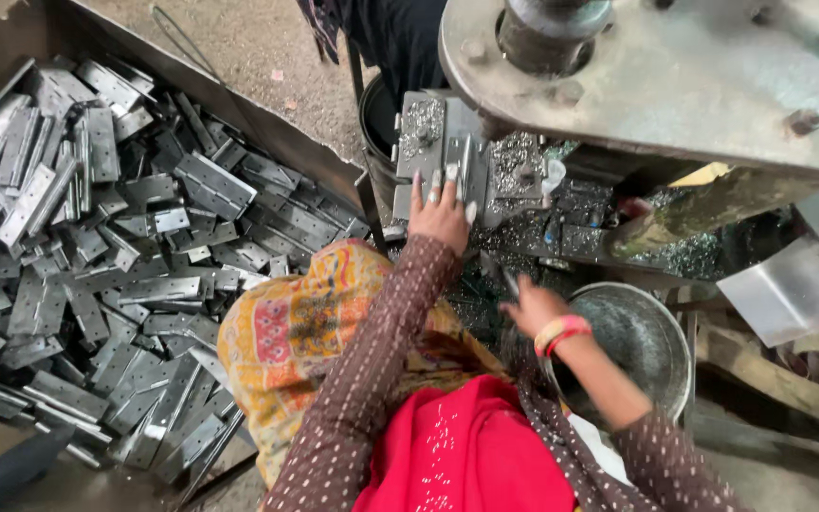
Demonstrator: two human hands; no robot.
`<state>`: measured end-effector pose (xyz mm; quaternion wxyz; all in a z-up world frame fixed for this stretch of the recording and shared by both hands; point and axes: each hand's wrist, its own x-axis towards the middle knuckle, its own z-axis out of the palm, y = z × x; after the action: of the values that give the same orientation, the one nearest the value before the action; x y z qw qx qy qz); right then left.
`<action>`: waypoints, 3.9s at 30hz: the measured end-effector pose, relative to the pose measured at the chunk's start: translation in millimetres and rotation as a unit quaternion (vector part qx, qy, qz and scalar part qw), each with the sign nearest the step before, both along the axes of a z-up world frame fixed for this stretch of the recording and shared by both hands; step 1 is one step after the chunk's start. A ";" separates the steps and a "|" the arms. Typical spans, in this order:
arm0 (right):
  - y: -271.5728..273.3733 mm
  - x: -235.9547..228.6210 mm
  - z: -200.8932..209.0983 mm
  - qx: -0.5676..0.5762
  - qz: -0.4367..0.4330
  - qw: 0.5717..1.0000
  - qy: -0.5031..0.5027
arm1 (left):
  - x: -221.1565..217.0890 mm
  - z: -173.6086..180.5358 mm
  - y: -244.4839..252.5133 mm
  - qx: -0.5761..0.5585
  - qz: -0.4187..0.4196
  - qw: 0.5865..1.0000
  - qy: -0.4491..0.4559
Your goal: The person operates a manual press machine to process metal brackets. They pick up a bracket from a large bin, place it into the machine's die, and use a metal rod to activate the press. The processed bracket is then removed and placed into a pile.
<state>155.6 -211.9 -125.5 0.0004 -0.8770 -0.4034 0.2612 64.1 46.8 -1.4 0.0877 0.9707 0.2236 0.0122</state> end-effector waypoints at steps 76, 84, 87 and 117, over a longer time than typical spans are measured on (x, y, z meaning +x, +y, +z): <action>11.4 7.6 57.0 -0.055 -0.040 0.995 -0.071 | -210.1 -90.2 309.4 0.059 0.262 0.962 0.056; 19.9 -8.9 71.4 0.004 -0.015 0.998 -0.067 | -190.6 -118.5 249.2 -0.031 0.296 0.955 0.006; 17.3 -14.1 71.8 0.020 0.002 0.997 -0.070 | -212.3 -99.7 237.8 -0.012 0.282 0.957 0.073; 2.7 -36.0 31.1 0.091 -0.063 0.994 -0.011 | -9.4 -11.7 -27.0 0.041 -0.004 0.999 0.035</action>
<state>119.7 -209.2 -94.4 0.0916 -0.8997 -0.3697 0.2131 54.7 19.8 -13.2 0.0404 0.9741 0.2220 -0.0134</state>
